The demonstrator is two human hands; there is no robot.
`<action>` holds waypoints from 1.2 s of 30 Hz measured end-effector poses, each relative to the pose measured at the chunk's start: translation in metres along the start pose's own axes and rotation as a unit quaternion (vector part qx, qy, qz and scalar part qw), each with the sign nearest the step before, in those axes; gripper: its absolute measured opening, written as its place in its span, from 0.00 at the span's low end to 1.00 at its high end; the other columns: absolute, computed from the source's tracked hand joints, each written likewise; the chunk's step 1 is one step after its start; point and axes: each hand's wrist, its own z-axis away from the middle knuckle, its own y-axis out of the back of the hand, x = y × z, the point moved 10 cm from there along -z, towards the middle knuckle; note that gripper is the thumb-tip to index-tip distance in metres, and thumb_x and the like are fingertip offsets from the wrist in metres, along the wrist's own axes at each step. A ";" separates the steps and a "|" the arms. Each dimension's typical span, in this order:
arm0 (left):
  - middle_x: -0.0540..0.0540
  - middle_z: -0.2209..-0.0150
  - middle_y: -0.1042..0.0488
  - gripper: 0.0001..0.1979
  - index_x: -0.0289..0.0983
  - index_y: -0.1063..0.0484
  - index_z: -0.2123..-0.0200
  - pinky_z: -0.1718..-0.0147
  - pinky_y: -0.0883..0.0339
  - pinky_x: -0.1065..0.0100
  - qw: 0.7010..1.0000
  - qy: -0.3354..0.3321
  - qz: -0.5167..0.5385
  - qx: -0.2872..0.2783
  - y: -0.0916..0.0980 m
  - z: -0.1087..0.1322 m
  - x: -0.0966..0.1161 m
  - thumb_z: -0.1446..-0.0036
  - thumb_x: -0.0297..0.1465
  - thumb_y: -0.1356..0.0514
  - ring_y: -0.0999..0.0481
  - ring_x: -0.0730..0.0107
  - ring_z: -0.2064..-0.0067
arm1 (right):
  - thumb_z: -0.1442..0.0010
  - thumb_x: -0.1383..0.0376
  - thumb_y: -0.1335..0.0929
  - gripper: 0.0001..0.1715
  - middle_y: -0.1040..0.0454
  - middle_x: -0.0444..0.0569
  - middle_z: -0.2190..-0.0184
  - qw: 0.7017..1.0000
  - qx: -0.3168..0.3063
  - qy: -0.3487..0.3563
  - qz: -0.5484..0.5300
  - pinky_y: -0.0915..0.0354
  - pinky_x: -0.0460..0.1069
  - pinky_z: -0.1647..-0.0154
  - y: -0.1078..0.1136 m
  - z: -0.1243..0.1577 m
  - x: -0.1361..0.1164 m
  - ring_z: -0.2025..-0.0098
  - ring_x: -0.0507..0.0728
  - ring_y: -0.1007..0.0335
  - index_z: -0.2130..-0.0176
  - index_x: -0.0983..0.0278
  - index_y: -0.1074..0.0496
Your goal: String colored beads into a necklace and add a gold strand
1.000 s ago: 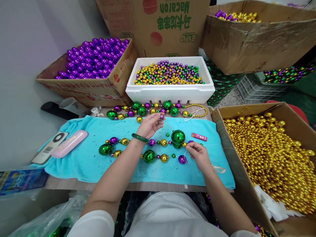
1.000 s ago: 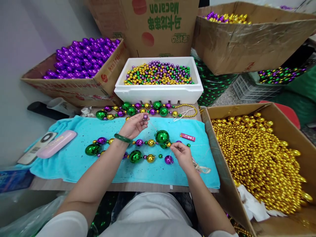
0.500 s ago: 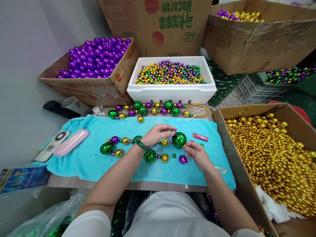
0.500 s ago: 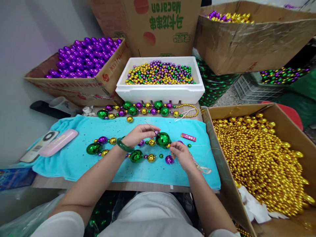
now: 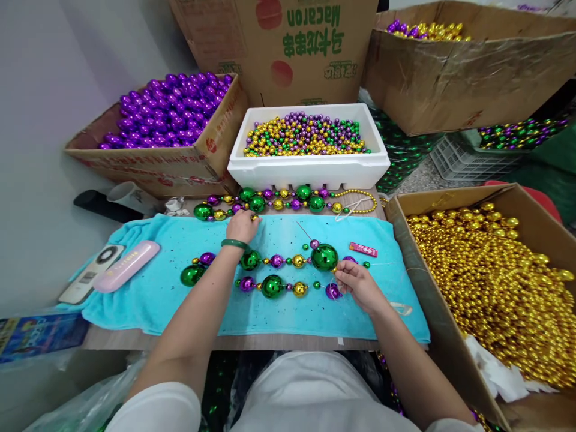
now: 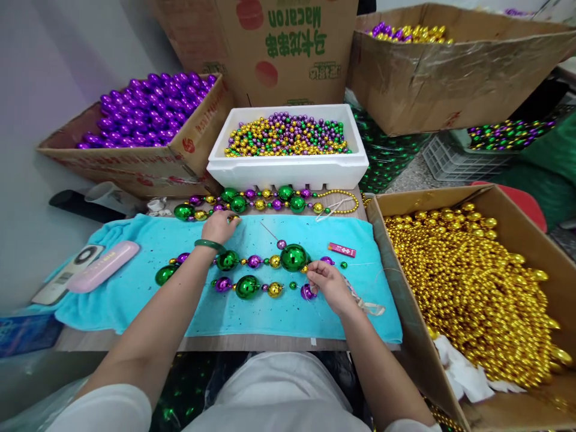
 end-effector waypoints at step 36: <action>0.51 0.67 0.25 0.12 0.40 0.28 0.58 0.71 0.31 0.76 0.565 0.171 0.793 -0.153 -0.023 0.098 0.080 0.47 0.30 0.37 0.27 0.79 0.71 | 0.59 0.59 0.25 0.17 0.36 0.39 0.83 1.000 0.009 -0.021 0.001 0.48 0.44 0.83 -0.011 0.006 0.012 0.83 0.47 0.44 0.73 0.64 0.32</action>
